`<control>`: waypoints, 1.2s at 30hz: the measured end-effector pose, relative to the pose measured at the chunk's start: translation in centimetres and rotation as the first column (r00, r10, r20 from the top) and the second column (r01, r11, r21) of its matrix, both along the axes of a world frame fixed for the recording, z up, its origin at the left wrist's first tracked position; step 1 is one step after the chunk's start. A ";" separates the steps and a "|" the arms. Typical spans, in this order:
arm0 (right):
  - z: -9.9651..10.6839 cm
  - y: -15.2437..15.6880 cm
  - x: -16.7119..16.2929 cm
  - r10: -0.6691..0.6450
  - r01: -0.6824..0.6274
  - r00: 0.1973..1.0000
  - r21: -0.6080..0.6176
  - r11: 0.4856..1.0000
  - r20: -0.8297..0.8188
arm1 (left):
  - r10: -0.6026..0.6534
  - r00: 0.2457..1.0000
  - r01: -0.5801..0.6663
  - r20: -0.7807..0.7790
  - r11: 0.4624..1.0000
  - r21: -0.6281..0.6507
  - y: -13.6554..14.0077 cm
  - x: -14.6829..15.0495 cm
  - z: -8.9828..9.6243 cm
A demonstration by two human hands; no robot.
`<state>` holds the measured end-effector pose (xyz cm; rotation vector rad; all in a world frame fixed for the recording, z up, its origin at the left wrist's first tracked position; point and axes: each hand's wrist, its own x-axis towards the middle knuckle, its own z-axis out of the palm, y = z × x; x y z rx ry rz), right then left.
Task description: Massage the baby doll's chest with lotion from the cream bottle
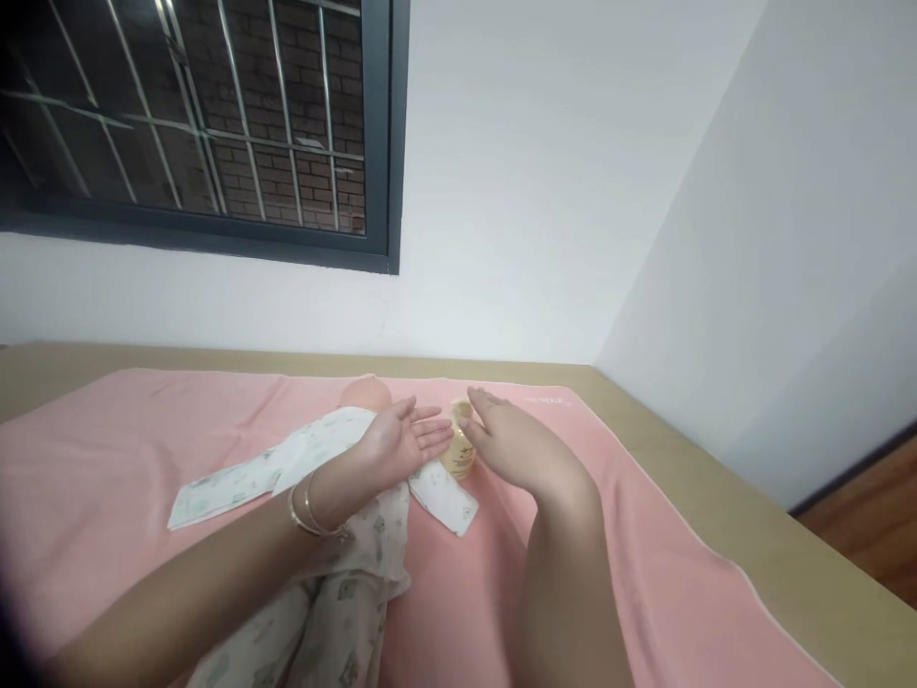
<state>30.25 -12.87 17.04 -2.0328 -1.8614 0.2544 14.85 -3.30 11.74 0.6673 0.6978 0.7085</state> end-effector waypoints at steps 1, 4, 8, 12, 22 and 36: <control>-0.2 0.5 0.5 -0.023 0.023 1.000 -0.013 1.000 0.004 | 0.027 0.999 -0.025 0.038 0.997 -0.071 0.2 0.3 0.2; -1.0 2.3 1.2 -0.036 0.038 0.999 -0.072 0.997 0.029 | 0.108 0.989 -0.092 0.101 0.984 -0.151 0.7 0.9 0.3; -1.7 3.8 0.4 0.064 -0.060 0.996 -0.056 0.997 0.063 | 0.120 0.985 -0.095 0.122 0.977 -0.193 1.2 1.2 -0.1; -1.9 4.5 -1.6 0.057 -0.055 0.988 -0.016 0.998 0.147 | 0.130 0.980 -0.094 0.153 0.970 -0.223 1.3 1.3 -0.3; -2.5 5.4 -3.7 -0.139 0.099 0.884 0.111 0.989 0.446 | -0.036 0.985 0.074 0.168 0.972 -0.225 -0.2 -3.3 -1.3; -3.2 6.6 -3.8 -0.361 0.331 0.857 0.144 0.933 0.367 | 0.090 0.981 -0.064 0.170 0.986 -0.154 -2.5 -12.4 2.0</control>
